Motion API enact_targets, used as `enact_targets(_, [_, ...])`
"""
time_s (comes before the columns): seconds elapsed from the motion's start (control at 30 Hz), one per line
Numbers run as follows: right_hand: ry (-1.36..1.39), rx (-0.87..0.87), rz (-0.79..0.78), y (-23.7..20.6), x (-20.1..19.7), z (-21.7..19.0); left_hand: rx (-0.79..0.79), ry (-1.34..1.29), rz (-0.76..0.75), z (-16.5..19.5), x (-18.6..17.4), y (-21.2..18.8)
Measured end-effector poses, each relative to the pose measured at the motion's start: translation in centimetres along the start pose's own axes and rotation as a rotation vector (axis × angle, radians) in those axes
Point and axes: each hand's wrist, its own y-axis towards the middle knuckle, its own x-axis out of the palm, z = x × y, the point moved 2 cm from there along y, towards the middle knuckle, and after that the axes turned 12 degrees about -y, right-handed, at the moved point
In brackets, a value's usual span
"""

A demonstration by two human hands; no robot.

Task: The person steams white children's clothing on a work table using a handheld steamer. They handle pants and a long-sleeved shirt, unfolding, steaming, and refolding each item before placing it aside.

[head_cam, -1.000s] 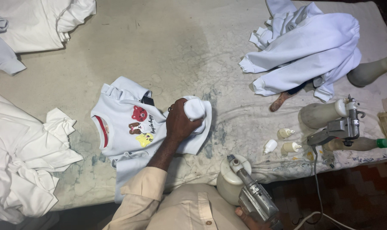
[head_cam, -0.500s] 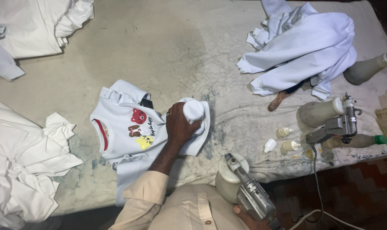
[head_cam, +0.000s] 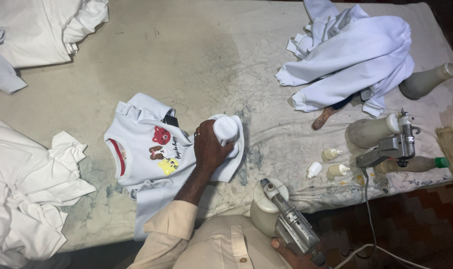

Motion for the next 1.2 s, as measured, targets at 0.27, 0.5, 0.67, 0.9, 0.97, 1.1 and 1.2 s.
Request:
enact_targets(0.27, [-0.045, -0.133, 0.065, -0.9, -1.6, -1.7, -0.067, 0.067, -0.016, 0.7, -0.6, 0.8])
enact_targets(0.5, [-0.057, -0.153, 0.092, -1.9, -3.3, -3.4, -0.087, 0.077, -0.030, 0.3, -0.5, 0.9])
enact_targets(0.67, [-0.012, -0.184, 0.064, -2.6, -4.2, -4.6, -0.084, 0.139, -0.045, 0.0, -0.2, 1.3])
enact_targets(0.9, [-0.113, -0.132, 0.034, -2.8, -4.7, -5.3, -0.131, 0.146, -0.054, 0.1, -0.2, 1.5])
enact_targets(0.97, [0.008, -0.135, 0.065, -2.7, -4.6, -5.2, -0.128, 0.134, -0.047, 0.1, -0.1, 1.5])
enact_targets(1.1, [-0.127, -0.167, 0.082, -2.6, -4.3, -4.8, -0.136, 0.104, -0.018, 0.2, 0.0, 1.3])
enact_targets(1.2, [0.146, -0.231, 0.140, -2.7, -4.3, -4.8, -0.101, 0.103, 0.001, 0.1, 0.2, 1.2])
